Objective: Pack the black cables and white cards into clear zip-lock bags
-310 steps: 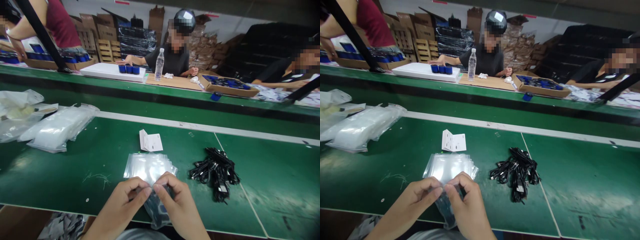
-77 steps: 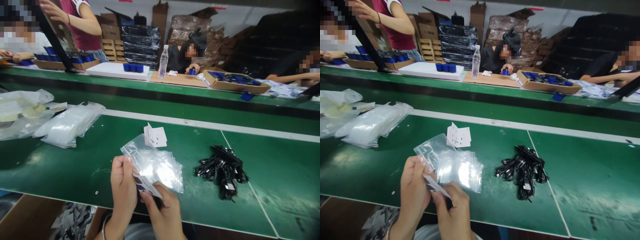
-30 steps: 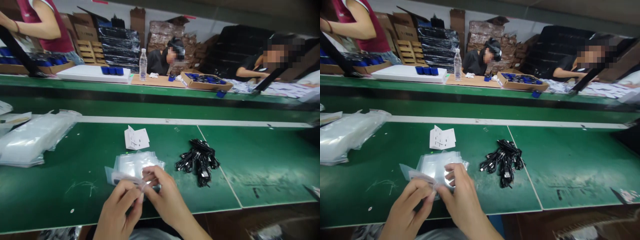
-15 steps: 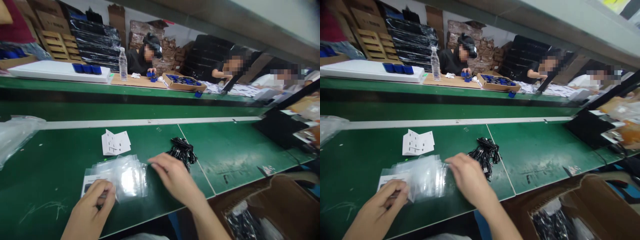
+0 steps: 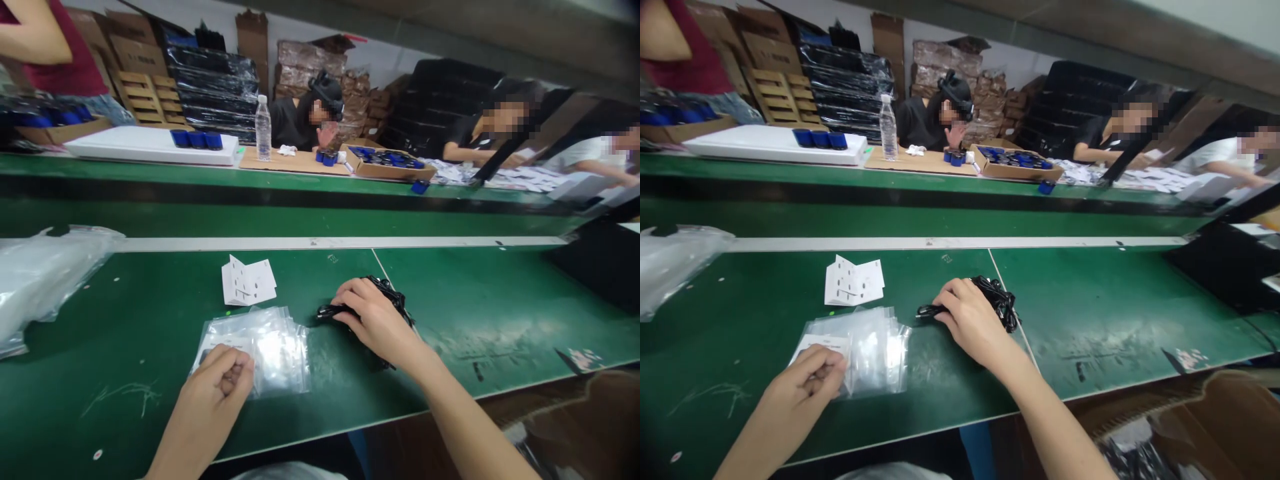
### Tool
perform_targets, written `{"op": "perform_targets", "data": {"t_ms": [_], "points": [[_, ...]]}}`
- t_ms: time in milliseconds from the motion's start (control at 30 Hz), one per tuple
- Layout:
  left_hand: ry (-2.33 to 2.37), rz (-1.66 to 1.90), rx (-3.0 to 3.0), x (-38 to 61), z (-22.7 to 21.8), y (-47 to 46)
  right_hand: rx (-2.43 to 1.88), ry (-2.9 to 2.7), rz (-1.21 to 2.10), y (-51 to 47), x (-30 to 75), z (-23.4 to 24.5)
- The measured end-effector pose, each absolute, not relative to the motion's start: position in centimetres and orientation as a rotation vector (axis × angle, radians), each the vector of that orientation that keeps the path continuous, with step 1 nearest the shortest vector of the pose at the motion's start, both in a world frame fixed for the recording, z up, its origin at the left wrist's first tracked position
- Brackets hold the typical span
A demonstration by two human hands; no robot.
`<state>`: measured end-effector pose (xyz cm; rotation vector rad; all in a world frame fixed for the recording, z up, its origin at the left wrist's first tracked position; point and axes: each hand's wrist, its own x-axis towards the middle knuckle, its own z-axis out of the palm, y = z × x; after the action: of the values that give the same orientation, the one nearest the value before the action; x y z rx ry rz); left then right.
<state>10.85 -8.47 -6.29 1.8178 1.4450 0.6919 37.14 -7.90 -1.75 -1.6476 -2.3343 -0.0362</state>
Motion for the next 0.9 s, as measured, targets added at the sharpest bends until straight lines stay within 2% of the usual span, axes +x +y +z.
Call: {"op": "perform_targets", "data": {"t_ms": [167,400,500,633,800,900], "points": [[1.456,0.718,1.722,10.9,-6.1,-8.5,-1.373,-2.257,-0.003,-8.2,36.2,-3.3],[1.413,0.645,1.661,10.6,-6.3,-8.5,-1.906,-1.964,-0.034,-8.6,33.5,-5.3],[1.411,0.637,1.646,10.6,-6.2,-8.5,-2.029,-1.940,0.087,-8.4,32.0,-5.3],[1.399,0.617,1.651,10.8,-6.0,-8.4,-1.991,-1.924,0.194,-9.1,30.7,-4.1],[1.373,0.648,1.746,10.6,-6.1,-8.3,-1.563,-1.930,0.830,-12.0,28.8,-2.8],[1.383,0.691,1.696,10.5,-6.1,-8.5,-1.637,-1.900,0.764,-12.8,28.0,-3.5]]}}
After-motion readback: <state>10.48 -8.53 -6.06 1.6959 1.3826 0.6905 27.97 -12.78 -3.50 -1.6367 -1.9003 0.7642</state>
